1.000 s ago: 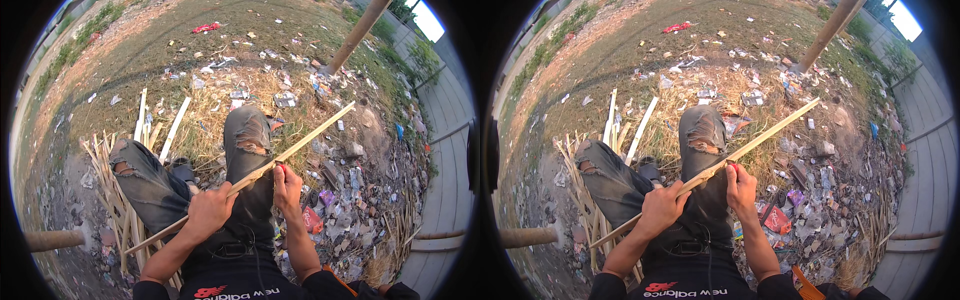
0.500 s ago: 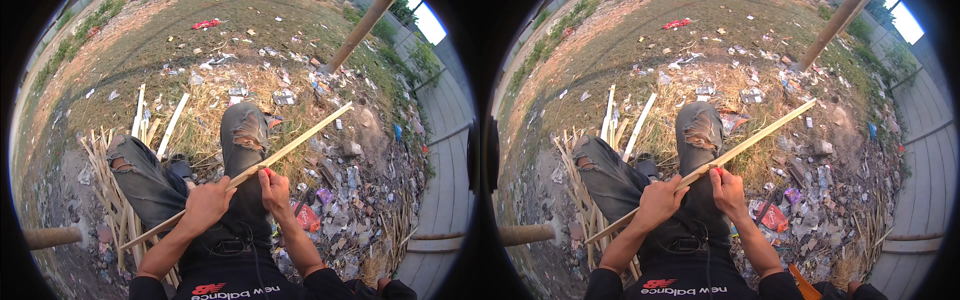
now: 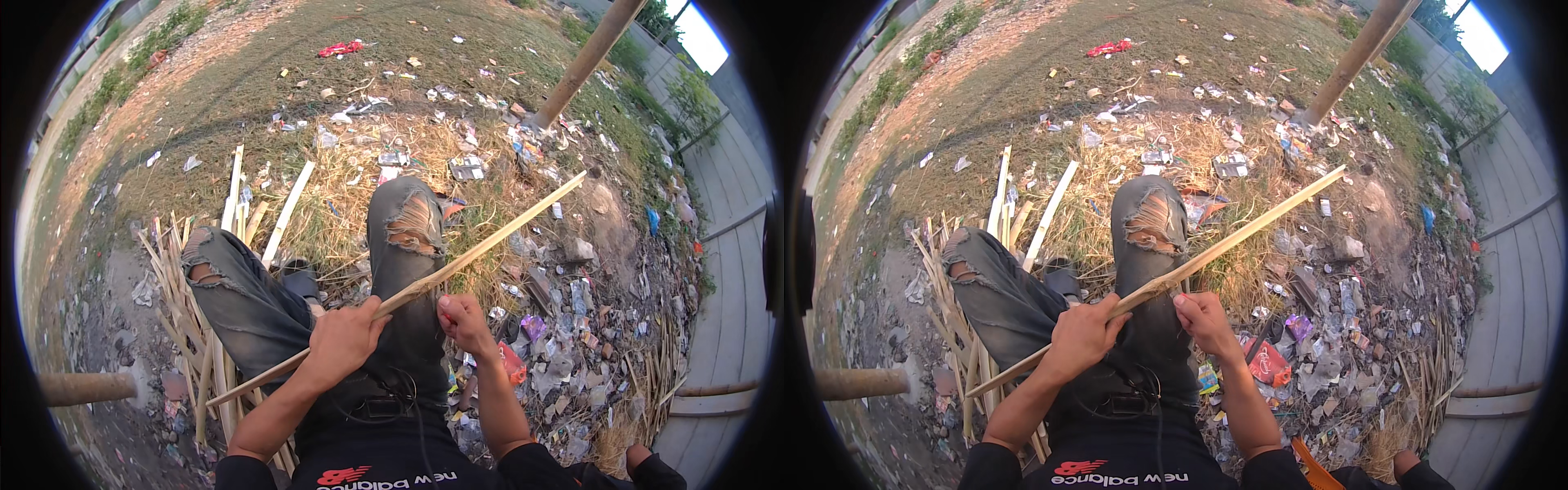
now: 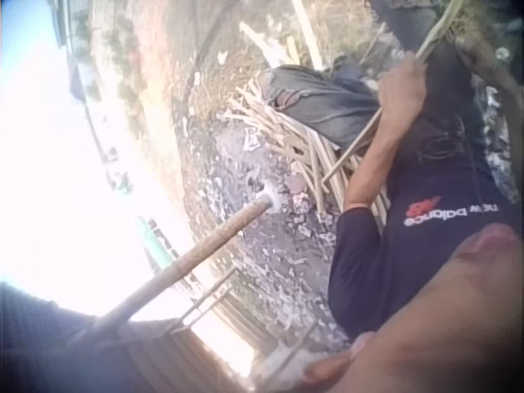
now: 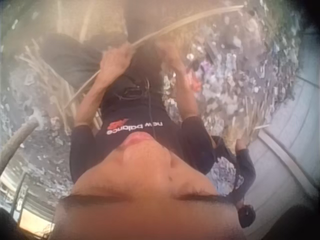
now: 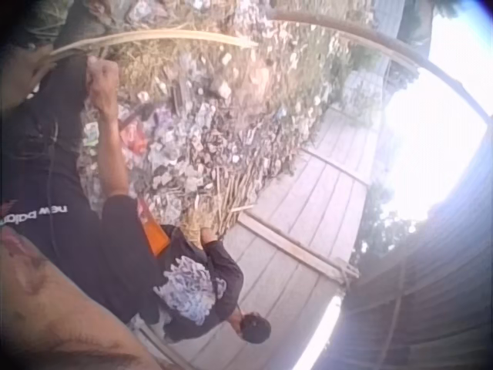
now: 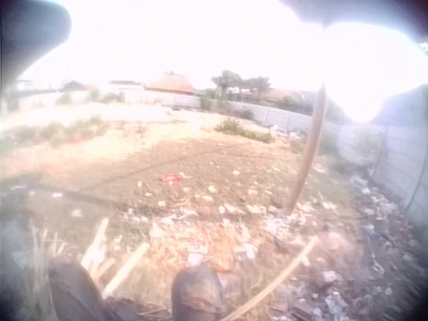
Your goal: The person sits on the ground and uses a red utility knife to shave and sharpen a long, thin wooden stick. They hold the stick against their leg and repeatedly scrape the blade along its length to create a pointed tip.
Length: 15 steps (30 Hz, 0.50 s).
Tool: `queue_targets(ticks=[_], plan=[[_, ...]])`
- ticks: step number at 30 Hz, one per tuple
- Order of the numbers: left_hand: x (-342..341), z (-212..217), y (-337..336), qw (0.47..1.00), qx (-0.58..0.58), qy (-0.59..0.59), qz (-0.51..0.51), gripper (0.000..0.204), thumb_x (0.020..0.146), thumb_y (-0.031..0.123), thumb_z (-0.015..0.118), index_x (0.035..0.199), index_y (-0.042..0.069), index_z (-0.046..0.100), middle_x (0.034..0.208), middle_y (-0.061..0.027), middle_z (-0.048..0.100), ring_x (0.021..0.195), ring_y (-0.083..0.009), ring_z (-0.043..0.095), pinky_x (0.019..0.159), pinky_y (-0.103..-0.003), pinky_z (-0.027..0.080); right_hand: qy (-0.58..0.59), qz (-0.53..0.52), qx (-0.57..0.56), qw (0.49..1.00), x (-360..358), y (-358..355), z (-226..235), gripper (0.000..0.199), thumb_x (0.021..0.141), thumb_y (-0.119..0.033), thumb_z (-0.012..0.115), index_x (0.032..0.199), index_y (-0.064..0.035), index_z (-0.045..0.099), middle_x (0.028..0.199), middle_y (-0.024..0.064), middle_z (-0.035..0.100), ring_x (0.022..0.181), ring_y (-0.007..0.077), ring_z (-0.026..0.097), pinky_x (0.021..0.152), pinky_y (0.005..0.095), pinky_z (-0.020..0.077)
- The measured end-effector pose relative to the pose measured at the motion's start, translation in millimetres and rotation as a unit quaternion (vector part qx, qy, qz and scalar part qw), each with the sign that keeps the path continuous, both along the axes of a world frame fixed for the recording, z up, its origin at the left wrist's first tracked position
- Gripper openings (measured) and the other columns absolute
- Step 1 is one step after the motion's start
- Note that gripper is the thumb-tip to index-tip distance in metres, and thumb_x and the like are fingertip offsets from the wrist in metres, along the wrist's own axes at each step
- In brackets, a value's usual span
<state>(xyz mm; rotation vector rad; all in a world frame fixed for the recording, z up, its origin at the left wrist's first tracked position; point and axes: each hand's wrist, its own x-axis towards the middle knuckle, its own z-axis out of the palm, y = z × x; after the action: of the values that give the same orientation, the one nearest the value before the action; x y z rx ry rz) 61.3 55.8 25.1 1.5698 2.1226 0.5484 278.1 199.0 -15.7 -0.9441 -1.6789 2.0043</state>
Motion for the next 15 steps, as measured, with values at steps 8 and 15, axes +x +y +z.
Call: queue_targets(ticks=[8,15], plan=[[9.6,-12.0,-4.0,0.994,0.035,0.105,-0.009,0.02,0.099,0.03,0.07,0.103,0.012,0.062,0.074,-0.0128,0.07,0.067,-0.0394,0.07,0.062,-0.052,0.054,-0.157,-0.145,0.338,0.917,-31.8,-12.9,45.1,0.036,0.094,-0.027,0.084,0.073,-0.0039,0.065,0.054,-0.0009,0.048,0.051,0.0088,0.041,0.048,0.0315,0.0332],[8.4,-16.2,-3.8,0.988,0.07,0.137,-0.019,0.017,0.097,0.025,0.071,0.102,0.011,0.062,0.078,-0.0108,0.071,0.065,-0.0375,0.069,0.06,-0.051,0.053,-0.032,-0.074,0.38,0.922,-35.6,-2.7,31.0,0.039,0.094,-0.014,0.08,0.065,-0.0036,0.057,0.051,0.0023,0.045,0.046,0.0128,0.038,0.047,0.034,0.034]])
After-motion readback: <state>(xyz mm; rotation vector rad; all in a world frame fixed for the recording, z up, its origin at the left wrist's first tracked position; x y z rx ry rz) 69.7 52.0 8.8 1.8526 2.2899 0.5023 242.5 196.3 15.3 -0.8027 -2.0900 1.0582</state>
